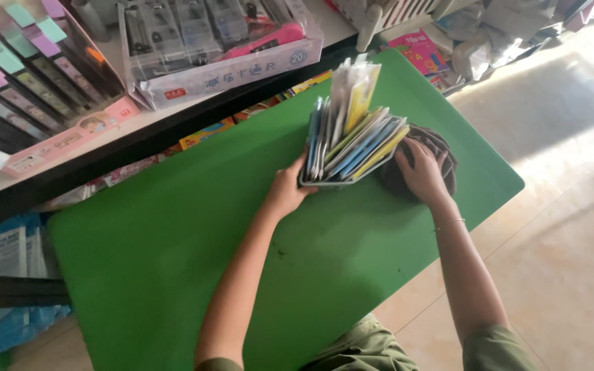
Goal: Cleaning and wiping various stationery and toy products with a cloth at a table.
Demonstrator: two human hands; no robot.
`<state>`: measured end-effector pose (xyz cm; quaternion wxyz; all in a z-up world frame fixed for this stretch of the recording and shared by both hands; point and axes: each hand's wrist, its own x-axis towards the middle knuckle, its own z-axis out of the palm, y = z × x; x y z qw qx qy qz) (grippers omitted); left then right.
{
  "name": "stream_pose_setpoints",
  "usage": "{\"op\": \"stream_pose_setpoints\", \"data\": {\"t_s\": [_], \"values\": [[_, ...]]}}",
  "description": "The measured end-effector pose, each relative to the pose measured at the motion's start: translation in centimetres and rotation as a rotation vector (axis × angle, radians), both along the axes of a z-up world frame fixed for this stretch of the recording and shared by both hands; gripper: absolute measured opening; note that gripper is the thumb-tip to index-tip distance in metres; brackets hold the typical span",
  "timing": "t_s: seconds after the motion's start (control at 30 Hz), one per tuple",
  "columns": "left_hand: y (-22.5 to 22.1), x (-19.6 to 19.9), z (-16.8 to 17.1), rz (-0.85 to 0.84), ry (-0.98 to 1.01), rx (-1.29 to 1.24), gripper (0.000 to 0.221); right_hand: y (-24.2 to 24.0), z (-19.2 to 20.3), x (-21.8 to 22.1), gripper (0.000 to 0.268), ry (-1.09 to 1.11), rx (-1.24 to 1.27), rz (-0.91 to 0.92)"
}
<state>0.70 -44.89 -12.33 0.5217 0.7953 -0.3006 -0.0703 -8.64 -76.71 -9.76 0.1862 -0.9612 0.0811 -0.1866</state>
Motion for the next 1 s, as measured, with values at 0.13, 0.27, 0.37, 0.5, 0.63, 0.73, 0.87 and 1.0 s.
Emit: {"op": "stream_pose_setpoints", "data": {"t_s": [0.13, 0.27, 0.37, 0.5, 0.63, 0.73, 0.87, 1.0], "values": [[-0.3, -0.1, 0.6, 0.007, 0.032, -0.015, 0.099, 1.8, -0.2, 1.1, 0.046, -0.046, 0.385, -0.014], [3.4, -1.5, 2.6, 0.086, -0.242, -0.086, 0.077, 5.3, -0.7, 2.5, 0.055, -0.318, 0.334, -0.019], [8.7, -2.7, 6.8, 0.388, -0.402, -0.075, 0.046, 12.4, 4.0, 3.1, 0.056, -0.499, 0.516, 0.085], [18.3, -2.4, 11.9, 0.887, -0.756, -0.11, 0.024, 24.4, 11.2, 4.7, 0.045, -0.341, 0.805, 0.499], [25.8, -0.9, 13.4, 1.074, -0.904, -0.008, 0.038, 34.3, 15.1, 9.6, 0.045, -0.397, 0.556, 0.752], [30.0, 1.4, 12.5, 1.244, -0.91, 0.003, 0.06, 39.4, 14.7, 14.1, 0.045, -0.461, 0.189, 0.703], [34.0, 4.6, 11.6, 1.138, -0.667, -0.051, 0.092, 42.4, 14.0, 17.8, 0.054, -0.608, -0.25, 0.632], [33.6, 2.9, 14.7, 1.097, -0.223, -0.087, 0.063, 43.1, 11.9, 20.0, 0.016, -0.531, -0.448, 0.539]]}}
